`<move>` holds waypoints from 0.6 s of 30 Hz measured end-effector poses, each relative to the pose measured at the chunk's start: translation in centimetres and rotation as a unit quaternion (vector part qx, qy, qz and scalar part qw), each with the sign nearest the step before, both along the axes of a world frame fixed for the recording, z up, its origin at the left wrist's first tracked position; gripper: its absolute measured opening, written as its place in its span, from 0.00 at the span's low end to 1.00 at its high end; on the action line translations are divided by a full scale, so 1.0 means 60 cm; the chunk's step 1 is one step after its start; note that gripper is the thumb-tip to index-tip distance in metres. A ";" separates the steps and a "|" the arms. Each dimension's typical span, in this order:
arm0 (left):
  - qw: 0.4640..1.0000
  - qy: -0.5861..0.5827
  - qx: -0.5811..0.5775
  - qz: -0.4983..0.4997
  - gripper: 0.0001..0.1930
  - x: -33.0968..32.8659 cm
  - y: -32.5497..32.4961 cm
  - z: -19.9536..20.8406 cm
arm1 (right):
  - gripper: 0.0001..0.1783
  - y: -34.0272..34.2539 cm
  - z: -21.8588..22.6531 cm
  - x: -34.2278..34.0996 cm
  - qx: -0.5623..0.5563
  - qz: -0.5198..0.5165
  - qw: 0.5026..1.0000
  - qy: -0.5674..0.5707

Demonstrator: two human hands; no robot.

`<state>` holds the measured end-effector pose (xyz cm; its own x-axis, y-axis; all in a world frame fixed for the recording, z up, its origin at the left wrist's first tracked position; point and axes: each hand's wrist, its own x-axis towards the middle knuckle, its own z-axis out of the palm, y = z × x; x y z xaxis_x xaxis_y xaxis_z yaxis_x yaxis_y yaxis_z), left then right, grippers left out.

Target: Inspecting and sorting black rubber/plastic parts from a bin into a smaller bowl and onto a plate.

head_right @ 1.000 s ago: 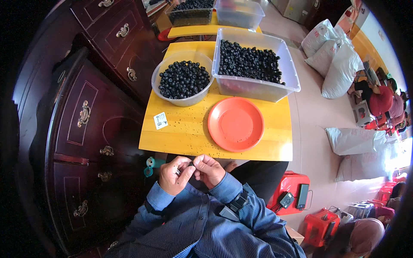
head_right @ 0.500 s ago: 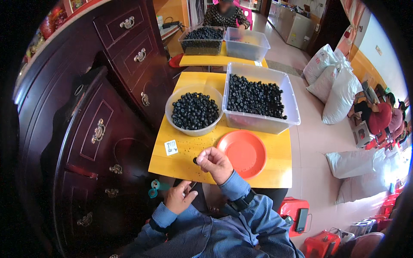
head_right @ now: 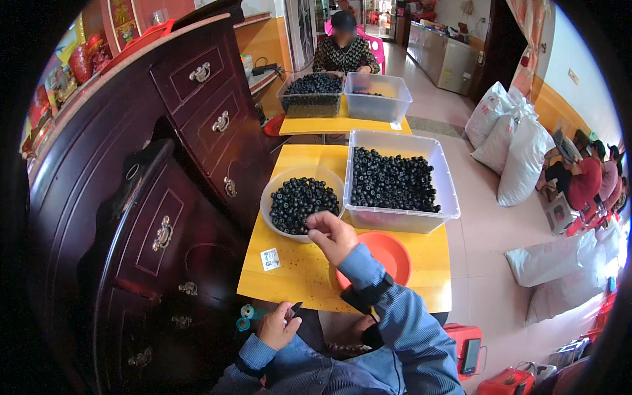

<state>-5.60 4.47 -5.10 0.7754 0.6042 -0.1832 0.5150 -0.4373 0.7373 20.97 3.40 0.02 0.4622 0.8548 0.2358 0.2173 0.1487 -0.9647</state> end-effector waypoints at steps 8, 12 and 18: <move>0.987 0.027 0.155 -0.009 0.18 0.046 0.039 0.018 | 0.09 -0.167 0.067 0.068 -0.062 0.104 0.987 0.107; 0.973 0.057 0.219 -0.044 0.17 0.082 0.072 0.012 | 0.07 -0.216 0.063 0.128 -0.039 0.014 0.998 0.040; 0.966 0.044 0.247 -0.066 0.16 0.153 0.117 -0.016 | 0.07 -0.269 0.015 0.170 0.003 -0.111 0.992 0.064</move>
